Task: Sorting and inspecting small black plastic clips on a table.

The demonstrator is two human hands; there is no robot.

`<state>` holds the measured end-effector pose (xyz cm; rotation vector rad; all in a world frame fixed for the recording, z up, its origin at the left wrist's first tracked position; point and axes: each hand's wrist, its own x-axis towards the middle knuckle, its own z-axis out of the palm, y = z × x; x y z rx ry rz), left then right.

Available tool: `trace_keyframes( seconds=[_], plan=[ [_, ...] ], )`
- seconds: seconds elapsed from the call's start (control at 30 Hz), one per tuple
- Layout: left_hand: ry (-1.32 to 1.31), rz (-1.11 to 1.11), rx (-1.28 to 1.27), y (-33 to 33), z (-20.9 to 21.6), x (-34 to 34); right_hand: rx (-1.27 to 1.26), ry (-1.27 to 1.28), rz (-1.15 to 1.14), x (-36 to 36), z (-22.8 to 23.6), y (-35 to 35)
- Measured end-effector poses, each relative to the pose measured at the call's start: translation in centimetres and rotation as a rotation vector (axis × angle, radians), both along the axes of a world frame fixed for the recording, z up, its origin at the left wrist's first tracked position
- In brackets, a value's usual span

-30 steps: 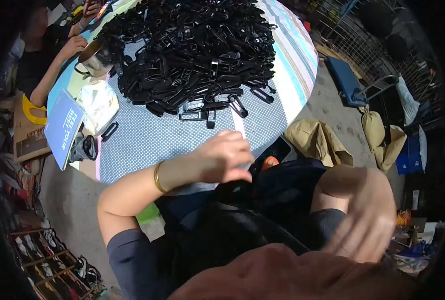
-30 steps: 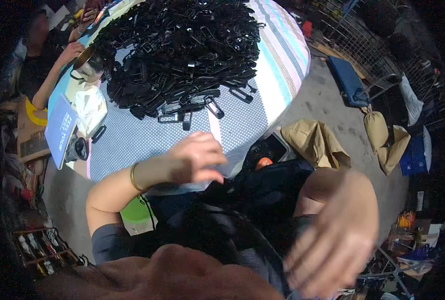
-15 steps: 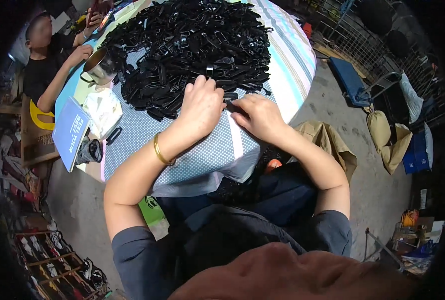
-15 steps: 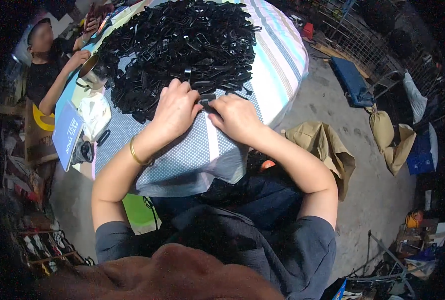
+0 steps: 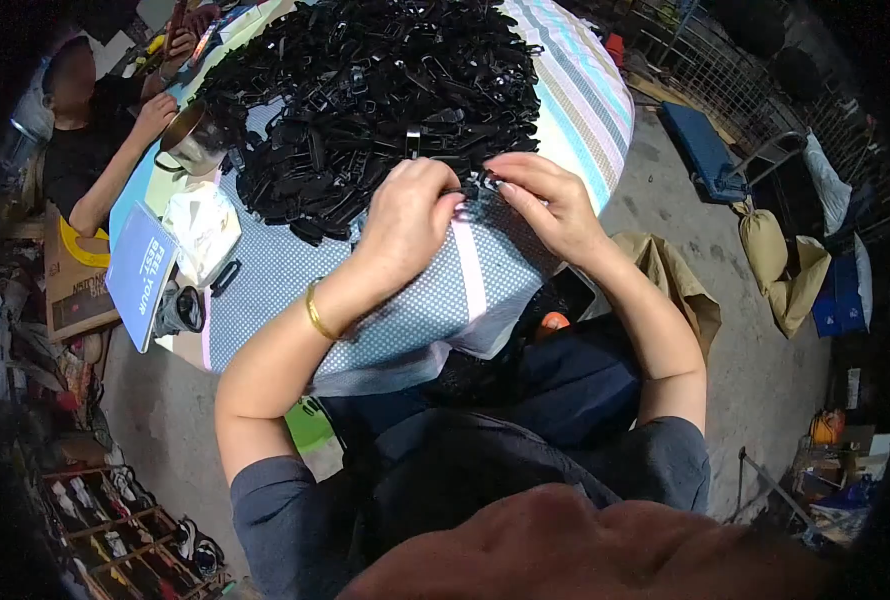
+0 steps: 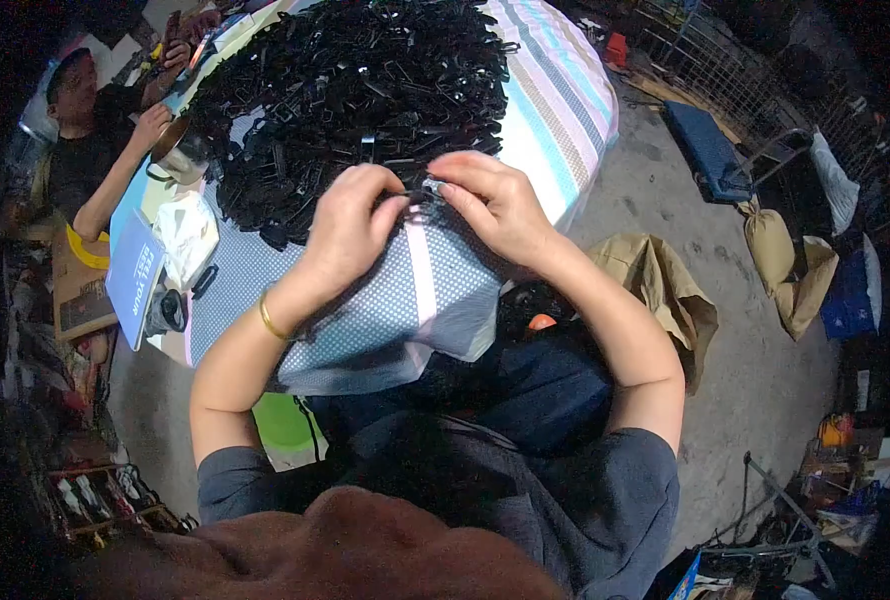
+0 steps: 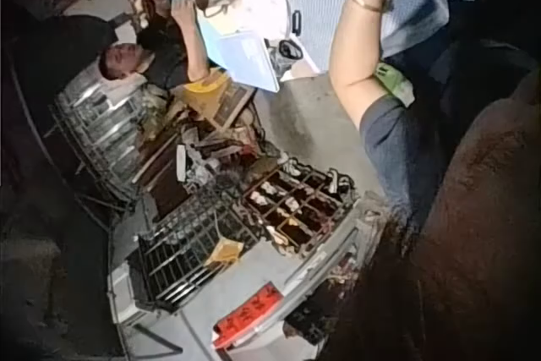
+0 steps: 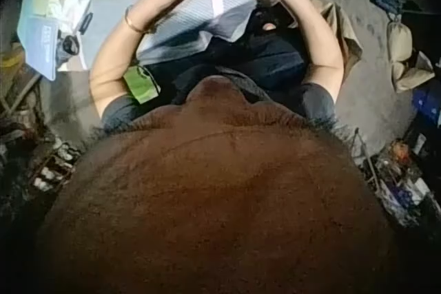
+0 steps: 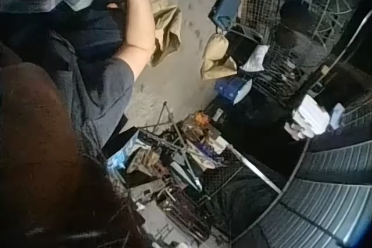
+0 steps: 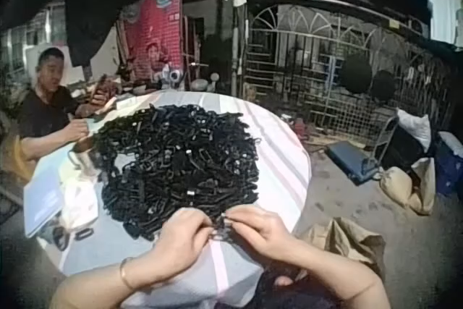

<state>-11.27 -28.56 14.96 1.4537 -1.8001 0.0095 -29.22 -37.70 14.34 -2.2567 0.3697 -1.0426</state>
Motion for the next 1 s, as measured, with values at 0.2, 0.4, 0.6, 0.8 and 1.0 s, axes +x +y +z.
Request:
trace_keyframes(
  seconds=[0.2, 0.4, 0.6, 0.8, 1.0],
  plan=[
    [0.789, -0.141, 0.450, 1.0, 1.3, 1.2, -0.036, -0.046, 0.145, 1.0, 0.1, 1.2],
    [1.439, -0.421, 0.601, 1.3, 1.7, 0.9, 0.648, -0.063, 0.105, 1.5, -0.8, 1.1],
    [0.963, -0.247, 0.405, 1.3, 0.8, 1.1, 0.608, -0.091, 0.177, 1.6, -0.4, 1.5],
    [0.601, -0.240, 0.331, 1.4, 0.9, 1.2, 0.609, -0.101, 0.123, 1.6, -1.3, 2.0],
    [1.075, -0.226, 0.369, 1.6, -0.2, 0.0, 0.254, -0.146, -0.096, 2.3, -1.8, 2.9]
  ],
)
